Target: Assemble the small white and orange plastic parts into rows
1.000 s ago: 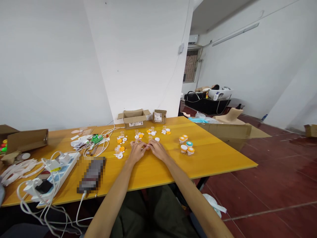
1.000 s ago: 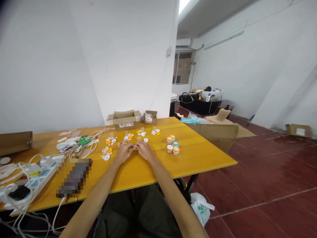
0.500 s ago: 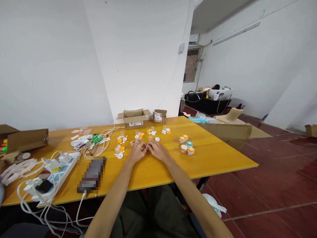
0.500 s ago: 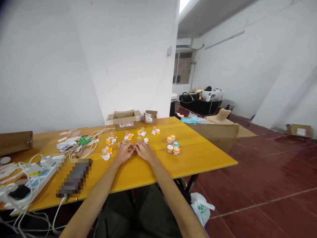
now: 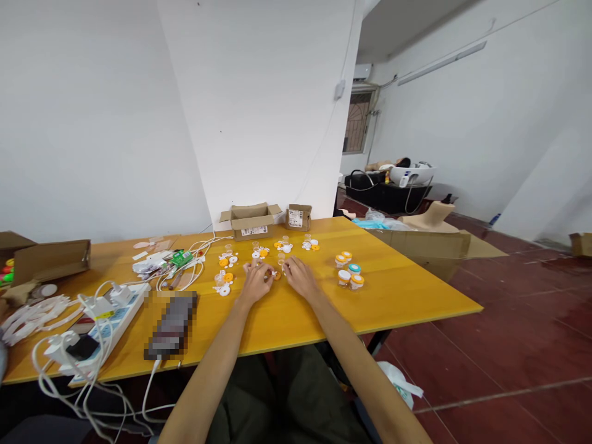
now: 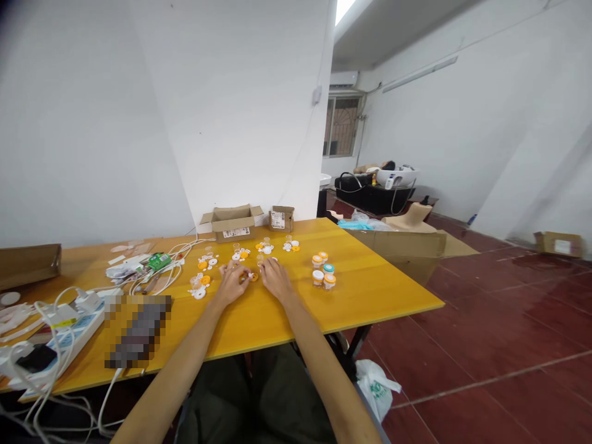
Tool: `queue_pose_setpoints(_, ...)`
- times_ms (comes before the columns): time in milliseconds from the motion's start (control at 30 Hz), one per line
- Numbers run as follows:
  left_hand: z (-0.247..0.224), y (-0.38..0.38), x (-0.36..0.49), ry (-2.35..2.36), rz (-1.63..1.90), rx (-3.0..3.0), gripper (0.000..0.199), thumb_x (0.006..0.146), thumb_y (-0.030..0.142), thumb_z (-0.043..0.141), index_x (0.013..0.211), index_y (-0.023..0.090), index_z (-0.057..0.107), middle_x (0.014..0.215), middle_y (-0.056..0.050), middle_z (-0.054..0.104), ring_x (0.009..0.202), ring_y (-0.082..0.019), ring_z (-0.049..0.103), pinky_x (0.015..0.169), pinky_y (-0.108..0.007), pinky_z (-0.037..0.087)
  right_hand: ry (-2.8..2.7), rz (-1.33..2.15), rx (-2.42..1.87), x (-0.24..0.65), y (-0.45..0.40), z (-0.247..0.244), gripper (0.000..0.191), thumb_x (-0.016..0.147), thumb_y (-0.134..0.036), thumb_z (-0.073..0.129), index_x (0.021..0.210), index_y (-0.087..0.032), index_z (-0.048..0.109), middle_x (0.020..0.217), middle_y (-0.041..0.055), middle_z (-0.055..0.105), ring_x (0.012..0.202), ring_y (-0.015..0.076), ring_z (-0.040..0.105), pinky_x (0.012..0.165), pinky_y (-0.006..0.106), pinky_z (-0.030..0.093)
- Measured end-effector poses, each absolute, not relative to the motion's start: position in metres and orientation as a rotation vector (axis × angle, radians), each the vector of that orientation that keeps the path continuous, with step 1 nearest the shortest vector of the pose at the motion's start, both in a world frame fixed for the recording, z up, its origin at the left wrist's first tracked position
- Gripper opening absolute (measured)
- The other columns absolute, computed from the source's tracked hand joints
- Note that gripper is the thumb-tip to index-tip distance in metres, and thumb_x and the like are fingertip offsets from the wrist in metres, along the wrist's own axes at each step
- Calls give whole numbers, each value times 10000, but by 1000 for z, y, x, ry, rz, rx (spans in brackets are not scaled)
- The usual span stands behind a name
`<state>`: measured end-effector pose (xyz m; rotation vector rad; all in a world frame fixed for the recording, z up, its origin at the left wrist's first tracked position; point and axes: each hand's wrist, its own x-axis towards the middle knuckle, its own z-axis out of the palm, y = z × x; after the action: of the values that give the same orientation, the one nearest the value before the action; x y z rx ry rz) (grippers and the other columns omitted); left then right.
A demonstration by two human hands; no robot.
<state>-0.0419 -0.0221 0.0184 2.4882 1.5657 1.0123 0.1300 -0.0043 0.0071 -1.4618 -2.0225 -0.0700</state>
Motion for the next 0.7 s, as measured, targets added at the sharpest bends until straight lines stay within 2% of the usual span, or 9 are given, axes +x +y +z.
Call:
queue_pose_setpoints(467, 17, -23, -41, 1549, 1039, 2510, 162, 861, 146, 611, 926, 266, 698, 902, -34, 751, 1161, -281, 561, 977, -435, 361, -2140, -412, -1605, 154, -10, 10, 308, 989, -138, 398, 1006, -208, 697, 1010, 121, 717, 932, 212, 661, 781, 269, 479)
queue_pose_setpoints(700, 17, -23, -41, 1563, 1012, 2527, 205, 868, 145, 590, 977, 273, 708, 972, -40, 747, 1190, -285, 553, 1000, -448, 356, -2180, -304, -1559, 156, -7, -3, 284, 939, -100, 454, 981, -213, 710, 1044, 140, 728, 949, 232, 668, 752, 297, 489)
